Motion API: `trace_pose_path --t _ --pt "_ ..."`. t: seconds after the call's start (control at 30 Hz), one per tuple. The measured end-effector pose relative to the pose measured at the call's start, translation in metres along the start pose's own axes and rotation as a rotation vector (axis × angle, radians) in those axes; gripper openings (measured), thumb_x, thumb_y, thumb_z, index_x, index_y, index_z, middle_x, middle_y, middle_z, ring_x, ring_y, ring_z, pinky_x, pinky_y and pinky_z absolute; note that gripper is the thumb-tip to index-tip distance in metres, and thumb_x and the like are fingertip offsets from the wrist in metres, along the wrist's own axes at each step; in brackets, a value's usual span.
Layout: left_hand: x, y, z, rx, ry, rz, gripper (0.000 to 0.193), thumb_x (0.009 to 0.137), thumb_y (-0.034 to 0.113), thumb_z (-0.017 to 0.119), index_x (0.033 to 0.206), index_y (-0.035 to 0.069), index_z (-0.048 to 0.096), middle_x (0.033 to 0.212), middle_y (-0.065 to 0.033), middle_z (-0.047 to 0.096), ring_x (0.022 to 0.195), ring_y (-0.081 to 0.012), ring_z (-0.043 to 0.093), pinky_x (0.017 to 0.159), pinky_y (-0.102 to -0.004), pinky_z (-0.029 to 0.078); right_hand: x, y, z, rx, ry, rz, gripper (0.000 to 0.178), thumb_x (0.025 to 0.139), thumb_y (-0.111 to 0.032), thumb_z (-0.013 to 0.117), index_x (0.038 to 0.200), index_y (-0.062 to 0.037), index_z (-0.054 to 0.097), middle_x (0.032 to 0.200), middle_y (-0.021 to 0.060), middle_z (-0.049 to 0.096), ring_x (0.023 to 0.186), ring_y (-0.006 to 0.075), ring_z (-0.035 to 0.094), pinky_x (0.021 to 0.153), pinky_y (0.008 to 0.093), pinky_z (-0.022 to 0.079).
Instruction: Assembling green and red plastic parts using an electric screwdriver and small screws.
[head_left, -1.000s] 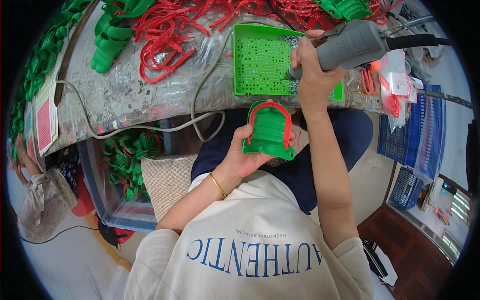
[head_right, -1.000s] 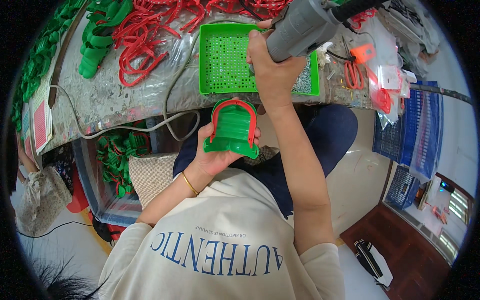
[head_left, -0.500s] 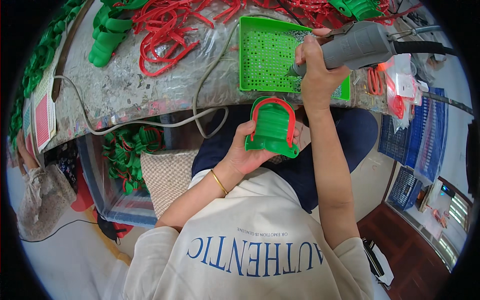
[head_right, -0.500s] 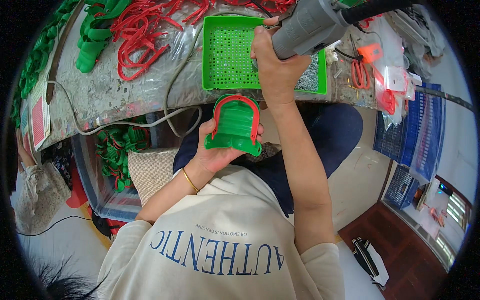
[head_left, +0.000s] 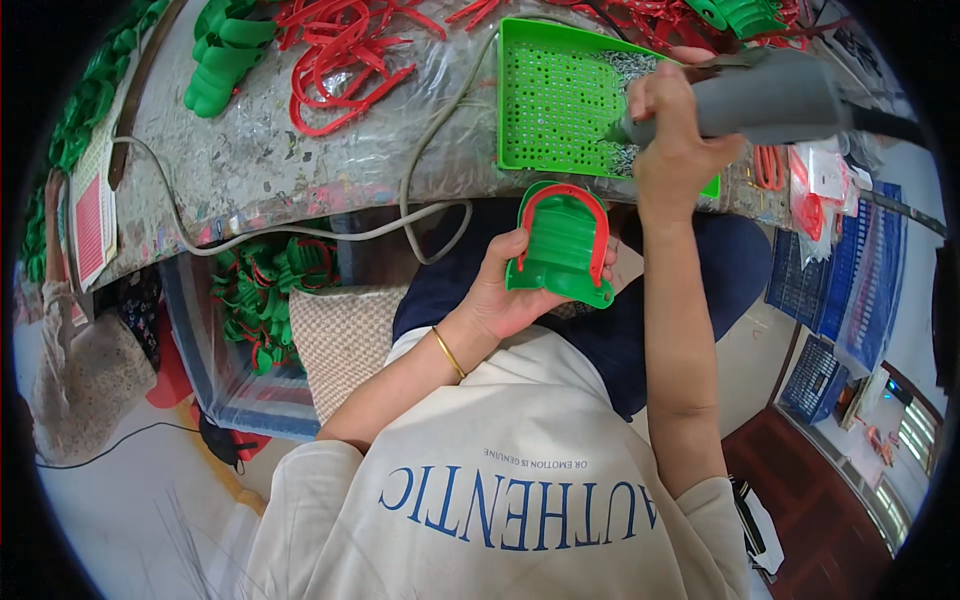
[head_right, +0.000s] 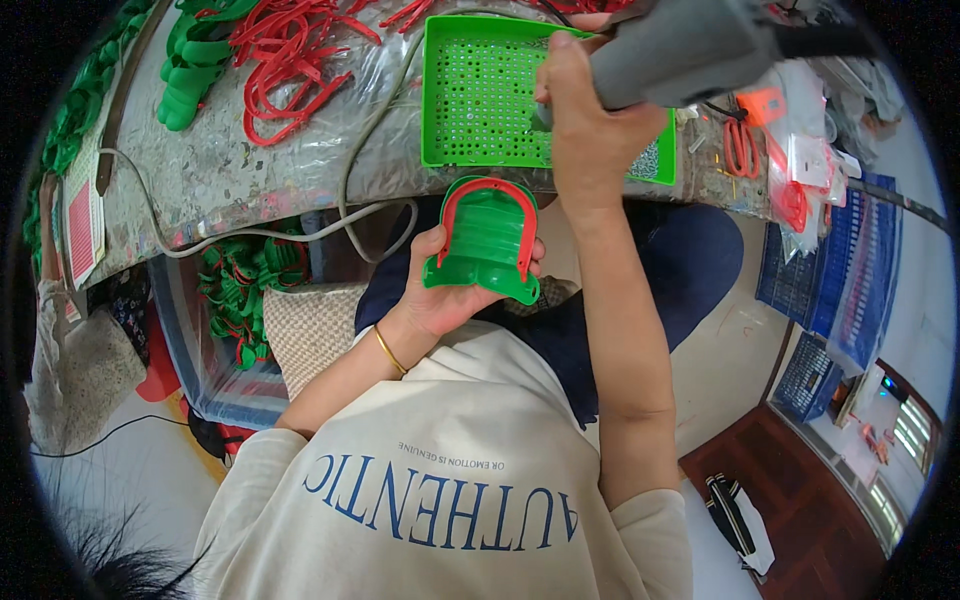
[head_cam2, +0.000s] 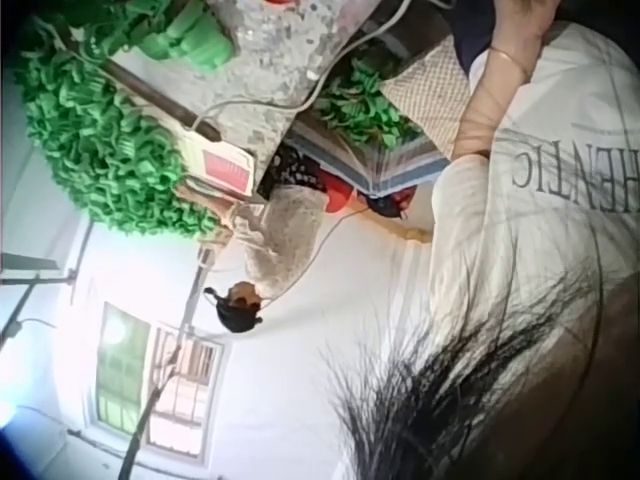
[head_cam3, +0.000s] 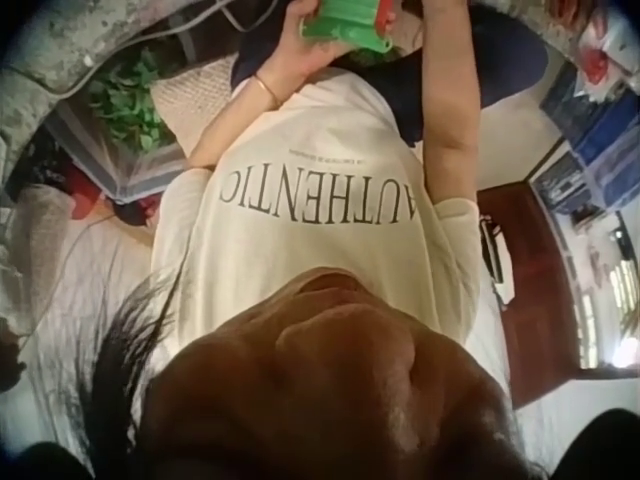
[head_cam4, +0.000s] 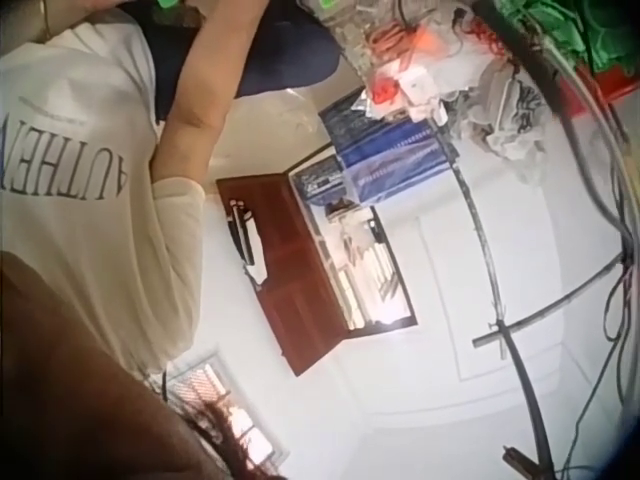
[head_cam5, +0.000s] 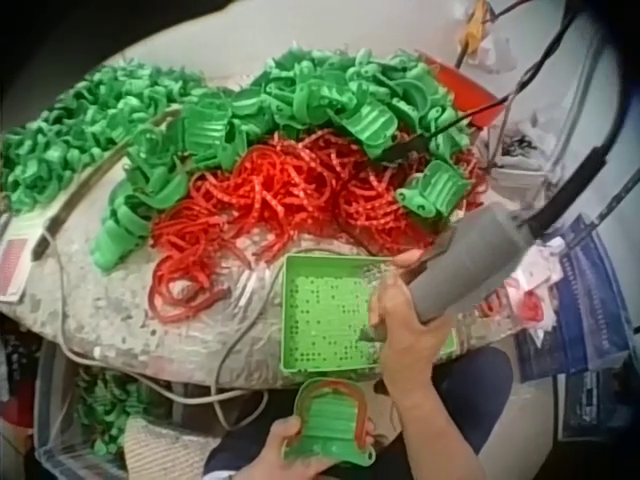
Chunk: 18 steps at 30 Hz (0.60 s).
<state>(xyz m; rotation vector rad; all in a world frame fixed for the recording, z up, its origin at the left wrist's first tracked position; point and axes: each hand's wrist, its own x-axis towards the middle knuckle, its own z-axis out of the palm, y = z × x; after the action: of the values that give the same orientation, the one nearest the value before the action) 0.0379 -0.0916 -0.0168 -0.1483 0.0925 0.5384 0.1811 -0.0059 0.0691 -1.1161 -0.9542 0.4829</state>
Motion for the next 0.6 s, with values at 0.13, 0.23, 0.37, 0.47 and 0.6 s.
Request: trace_pose_path --t 0.13,0.23,0.37,0.47,0.6 --pt "-0.003 0.001 0.004 0.026 -0.009 0.014 0.080 0.079 0.045 0.064 0.137 -0.004 0.039 0.131 -0.0234 0.050 0.118 -0.0314 0.054 0.105 -0.0465 0.042 -0.001 -0.024 0.001 0.226 -0.010 0.001 0.019 0.086 0.001 0.059 0.103 0.0071 0.055 0.066 0.0059 0.048 0.054 0.0133 0.045 0.054 0.0295 0.041" --pt "-0.004 0.000 0.006 0.035 -0.006 0.011 0.079 0.080 0.046 0.064 0.137 -0.004 0.039 0.130 -0.0237 0.051 0.117 -0.0316 0.054 0.104 -0.0470 0.042 -0.014 -0.042 0.005 0.166 -0.079 0.015 0.018 0.086 0.002 0.057 0.103 0.0068 0.055 0.065 0.0055 0.046 0.054 0.0134 0.043 0.054 0.0294 0.040" --pt "-0.007 -0.001 0.006 0.058 -0.022 0.014 0.079 0.080 0.046 0.064 0.137 -0.004 0.039 0.129 -0.0245 0.051 0.118 -0.0323 0.054 0.104 -0.0477 0.043 -0.026 -0.040 0.002 0.222 -0.106 0.042 0.017 0.085 0.001 0.062 0.101 0.0044 0.057 0.066 0.0044 0.056 0.052 0.0097 0.053 0.049 0.0238 0.041" --pt "-0.008 -0.003 0.008 0.059 0.007 0.025 0.079 0.080 0.045 0.064 0.137 -0.003 0.039 0.130 -0.0254 0.051 0.119 -0.0331 0.054 0.104 -0.0478 0.043 -0.032 -0.045 0.004 0.106 -0.095 0.095 0.020 0.087 0.001 0.055 0.106 0.0064 0.053 0.064 0.0053 0.045 0.053 0.0128 0.043 0.054 0.0287 0.039" --pt "-0.008 -0.005 0.006 0.080 0.008 0.062 0.078 0.081 0.045 0.064 0.137 -0.003 0.039 0.131 -0.0262 0.050 0.120 -0.0337 0.054 0.104 -0.0474 0.043 -0.035 -0.047 0.006 0.086 -0.101 0.090 0.018 0.087 0.001 0.055 0.104 0.0059 0.052 0.064 0.0052 0.045 0.052 0.0127 0.043 0.054 0.0285 0.039"
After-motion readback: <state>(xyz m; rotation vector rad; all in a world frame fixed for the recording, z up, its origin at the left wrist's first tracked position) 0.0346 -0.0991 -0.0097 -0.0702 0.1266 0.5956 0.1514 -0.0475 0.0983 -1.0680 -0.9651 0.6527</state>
